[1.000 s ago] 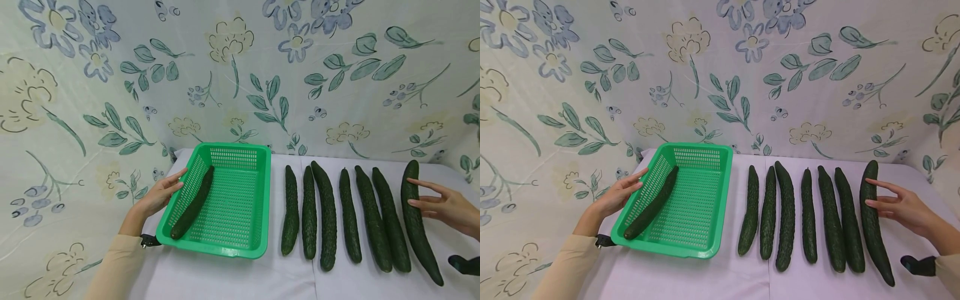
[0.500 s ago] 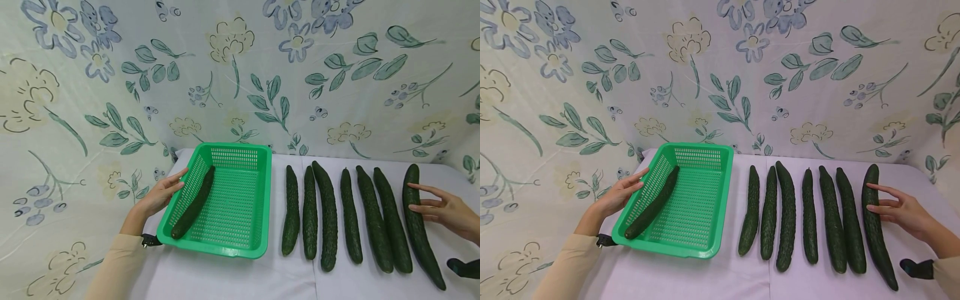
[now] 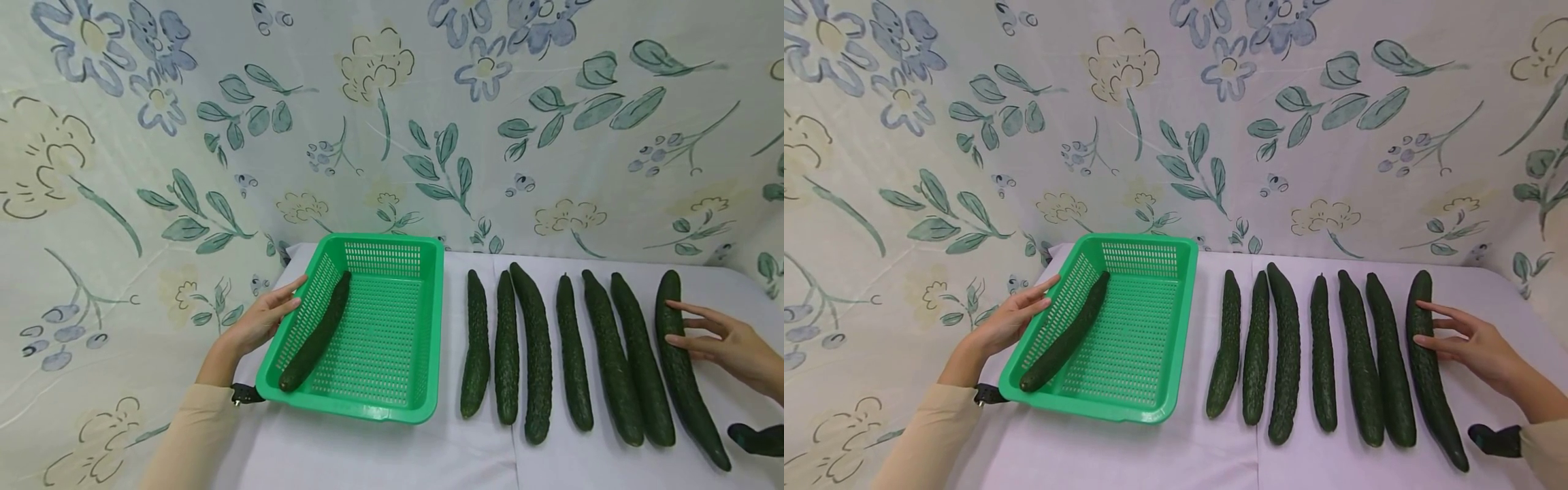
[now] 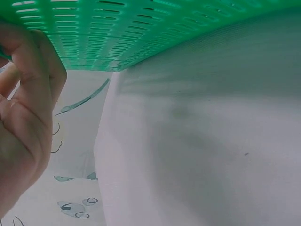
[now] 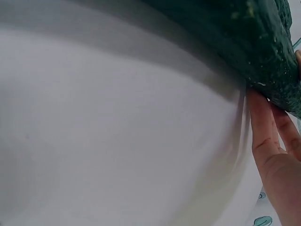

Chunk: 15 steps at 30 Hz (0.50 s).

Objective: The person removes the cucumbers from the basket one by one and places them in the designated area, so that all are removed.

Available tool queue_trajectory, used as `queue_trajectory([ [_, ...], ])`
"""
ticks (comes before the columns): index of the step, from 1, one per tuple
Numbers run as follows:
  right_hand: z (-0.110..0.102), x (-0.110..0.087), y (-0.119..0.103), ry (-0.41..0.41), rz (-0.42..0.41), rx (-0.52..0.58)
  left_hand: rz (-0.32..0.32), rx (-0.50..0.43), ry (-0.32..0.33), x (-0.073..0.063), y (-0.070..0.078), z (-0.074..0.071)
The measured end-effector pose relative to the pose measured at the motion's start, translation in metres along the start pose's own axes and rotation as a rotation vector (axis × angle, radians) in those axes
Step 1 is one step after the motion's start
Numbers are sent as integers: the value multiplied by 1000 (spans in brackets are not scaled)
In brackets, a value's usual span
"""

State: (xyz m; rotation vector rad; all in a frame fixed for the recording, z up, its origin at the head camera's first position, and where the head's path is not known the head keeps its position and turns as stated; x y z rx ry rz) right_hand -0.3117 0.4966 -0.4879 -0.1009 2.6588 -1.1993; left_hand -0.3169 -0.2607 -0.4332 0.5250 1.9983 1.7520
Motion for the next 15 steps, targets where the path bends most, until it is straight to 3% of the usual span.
queue_trajectory([
  [15,0,1,9,-19,1,-65,-8,-5,9,-1,-1,0],
])
Point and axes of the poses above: each hand's wrist, its own x-axis towards the middle knuckle, its own z-axis out of the palm, y = z × x, the point moved 10 cm from there along x, towards the middle knuckle, and after that the axes turned 9 degrees about -y, right-handed, at the moved point
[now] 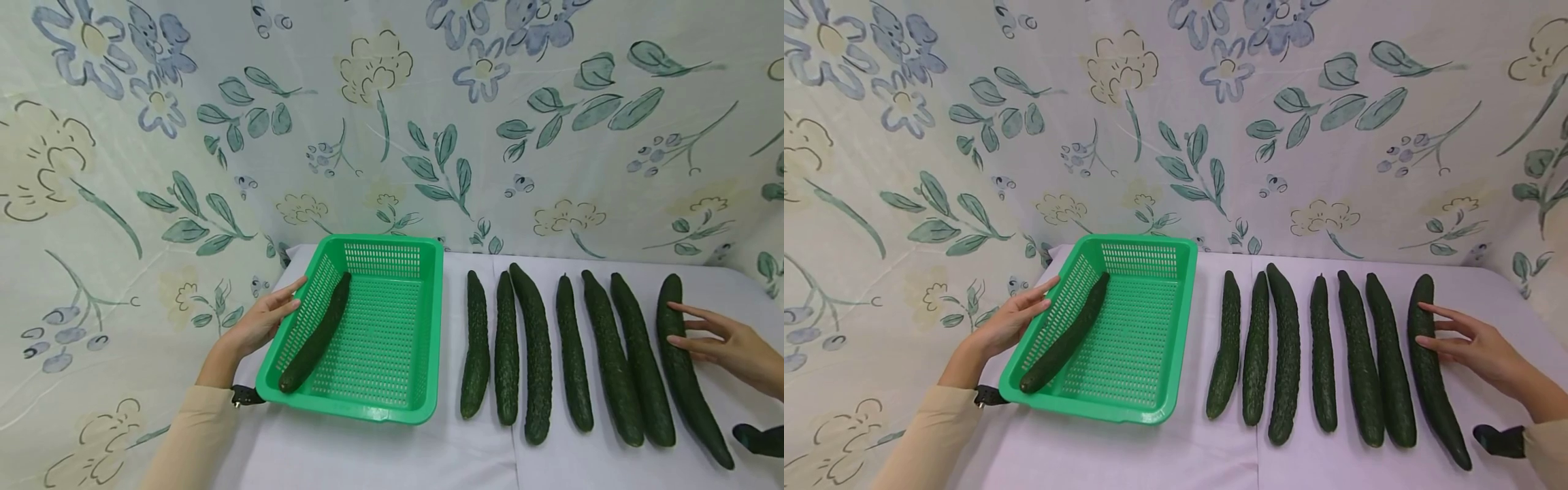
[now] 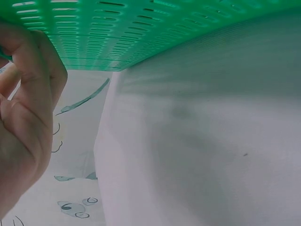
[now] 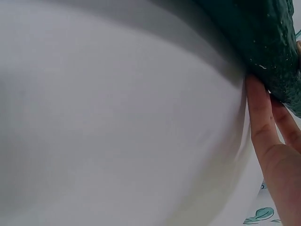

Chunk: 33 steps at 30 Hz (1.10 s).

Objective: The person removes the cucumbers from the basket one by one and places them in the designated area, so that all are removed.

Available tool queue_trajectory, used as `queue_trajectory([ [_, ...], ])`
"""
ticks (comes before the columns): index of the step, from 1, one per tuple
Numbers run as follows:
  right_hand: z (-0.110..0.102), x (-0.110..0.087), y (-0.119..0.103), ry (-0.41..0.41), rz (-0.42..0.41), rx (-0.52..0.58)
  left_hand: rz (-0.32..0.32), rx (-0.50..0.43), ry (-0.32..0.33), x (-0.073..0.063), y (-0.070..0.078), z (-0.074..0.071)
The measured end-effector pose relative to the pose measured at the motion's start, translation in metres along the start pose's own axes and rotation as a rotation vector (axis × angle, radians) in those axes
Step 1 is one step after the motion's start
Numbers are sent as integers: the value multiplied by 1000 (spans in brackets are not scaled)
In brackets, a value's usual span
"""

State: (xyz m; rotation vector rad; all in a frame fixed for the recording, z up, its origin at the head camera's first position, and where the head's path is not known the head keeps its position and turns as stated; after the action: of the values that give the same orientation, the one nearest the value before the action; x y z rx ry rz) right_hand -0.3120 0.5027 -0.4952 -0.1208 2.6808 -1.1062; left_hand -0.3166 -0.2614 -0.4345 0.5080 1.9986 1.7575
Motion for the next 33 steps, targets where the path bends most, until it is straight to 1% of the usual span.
queue_trajectory([
  [7,-4,-1,-1,-15,-2,-13,2,-2,-2,-1,0,2],
  [13,-7,-4,4,-20,6,19,4,-11,-8,-2,1,3],
  [17,-11,-8,8,-9,-14,84,6,0,-7,-3,1,3],
  [22,-18,-14,7,30,-98,207,3,-1,-6,-4,1,2],
  [24,-20,-15,7,38,-122,234,1,-7,-2,-4,1,2],
  [26,-20,-15,9,35,-125,244,-2,-11,1,-4,1,2],
  [31,-21,-11,22,34,-74,222,-5,-1,2,-2,0,1],
  [33,-22,-11,27,32,-66,220,-6,1,3,-2,-1,1],
])
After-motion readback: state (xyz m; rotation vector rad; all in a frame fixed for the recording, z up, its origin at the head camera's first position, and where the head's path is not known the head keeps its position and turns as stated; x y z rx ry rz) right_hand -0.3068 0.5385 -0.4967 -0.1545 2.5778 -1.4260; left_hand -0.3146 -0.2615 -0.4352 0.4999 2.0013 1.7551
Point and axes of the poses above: each hand's wrist, its own x-axis towards the middle knuckle, its own z-axis out of the palm, y = z × x, the point moved 10 cm from there along x, towards the middle knuckle, and after that the axes turned 9 degrees about -y, right-handed, at the moved point
